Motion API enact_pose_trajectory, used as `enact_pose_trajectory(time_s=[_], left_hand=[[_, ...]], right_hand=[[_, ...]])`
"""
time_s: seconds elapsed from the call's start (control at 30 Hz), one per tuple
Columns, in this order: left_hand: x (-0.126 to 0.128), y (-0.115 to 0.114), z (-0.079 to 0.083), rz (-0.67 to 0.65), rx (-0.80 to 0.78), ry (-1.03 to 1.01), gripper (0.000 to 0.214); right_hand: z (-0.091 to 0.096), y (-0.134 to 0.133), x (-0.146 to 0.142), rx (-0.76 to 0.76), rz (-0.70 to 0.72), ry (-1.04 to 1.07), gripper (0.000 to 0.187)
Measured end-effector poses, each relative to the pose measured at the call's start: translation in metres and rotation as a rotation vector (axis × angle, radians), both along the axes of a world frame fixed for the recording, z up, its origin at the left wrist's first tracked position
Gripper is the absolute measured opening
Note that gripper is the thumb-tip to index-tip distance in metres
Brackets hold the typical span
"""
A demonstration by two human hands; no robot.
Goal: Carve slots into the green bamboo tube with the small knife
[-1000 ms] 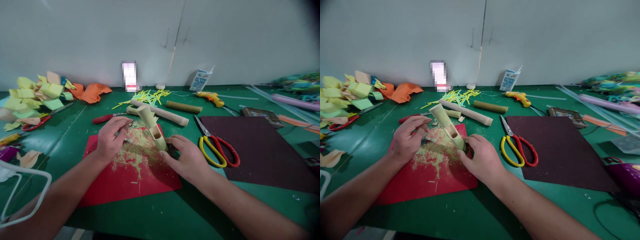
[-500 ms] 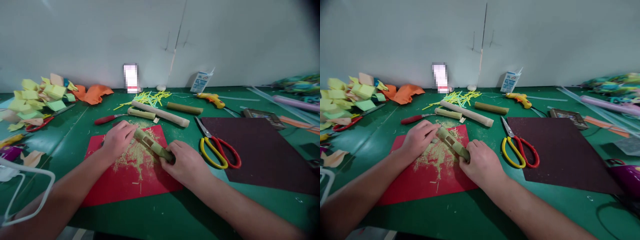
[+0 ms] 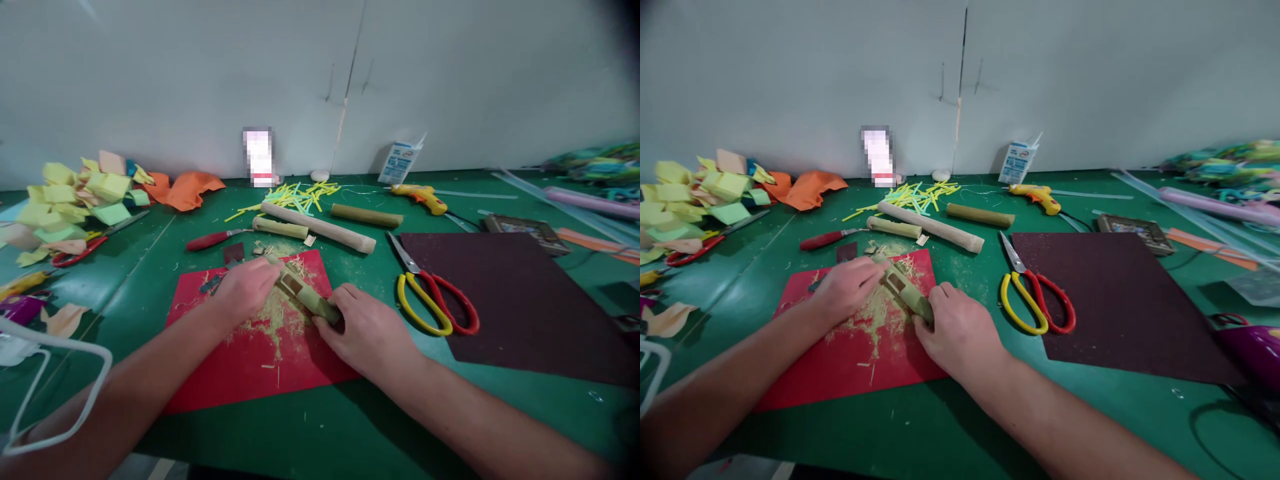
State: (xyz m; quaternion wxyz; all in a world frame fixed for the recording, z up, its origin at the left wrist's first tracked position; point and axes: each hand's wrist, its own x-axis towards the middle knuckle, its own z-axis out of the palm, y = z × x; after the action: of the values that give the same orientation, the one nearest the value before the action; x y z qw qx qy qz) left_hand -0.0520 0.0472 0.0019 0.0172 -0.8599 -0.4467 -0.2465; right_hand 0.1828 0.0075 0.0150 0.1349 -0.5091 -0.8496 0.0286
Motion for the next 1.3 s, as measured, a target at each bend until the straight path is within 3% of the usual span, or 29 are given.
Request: enact_pose_trajectory(time_s=[0.07,0.2,0.37,0.5,0.6,0.73,0.87,1.0,1.13,1.3], left_hand=[[0.0011,-0.0007,-0.0009,-0.032,-0.023,-0.020,0.029],[0.0021,-0.0006,0.0007,0.077,-0.013,-0.068,0.029],[0.0044,-0.0025,0.0045,-0.018,-0.102,-0.103,0.028],[0.0011,-0.0014,0.0042,0.089,-0.069,-0.105,0.028],[-0.0004,-0.0004,0.0035,0.004,-0.115,-0.111,0.028],[0.0000,0.0006,0.0043,0.053,-0.054,-0.090,0.026],[0.0026,-0.0013,0.0043,-0.017,-0.090,-0.049,0.028],[0.0034,-0.0027,0.0015,0.068,-0.020,-0.036,0.028],[0.0037,-0.0030,-0.0012,-0.008,-0.050,0.011,0.030],[0.0037,-0.0011,0.0001,0.065,0.010,-0.010,0.028]], right_hand=[[0.0006,-0.0001,0.0002,-0.005,0.001,0.002,0.015],[0.0017,0.0005,0.0001,-0.012,-0.012,0.002,0.017],[0.0032,0.0005,-0.0008,-0.037,-0.023,-0.003,0.017],[0.0051,-0.0004,-0.0010,-0.075,-0.029,-0.008,0.017],[0.0050,-0.0005,-0.0006,-0.090,-0.030,-0.006,0.016],[0.0045,0.0000,-0.0006,-0.098,-0.040,0.000,0.017],[0.0052,0.0001,-0.0009,-0.116,-0.041,-0.001,0.016],[0.0061,0.0000,-0.0008,-0.111,-0.042,0.003,0.018],[0.0064,0.0003,-0.0012,-0.119,-0.037,0.000,0.017],[0.0064,0.0002,-0.0020,-0.112,-0.039,-0.009,0.017]])
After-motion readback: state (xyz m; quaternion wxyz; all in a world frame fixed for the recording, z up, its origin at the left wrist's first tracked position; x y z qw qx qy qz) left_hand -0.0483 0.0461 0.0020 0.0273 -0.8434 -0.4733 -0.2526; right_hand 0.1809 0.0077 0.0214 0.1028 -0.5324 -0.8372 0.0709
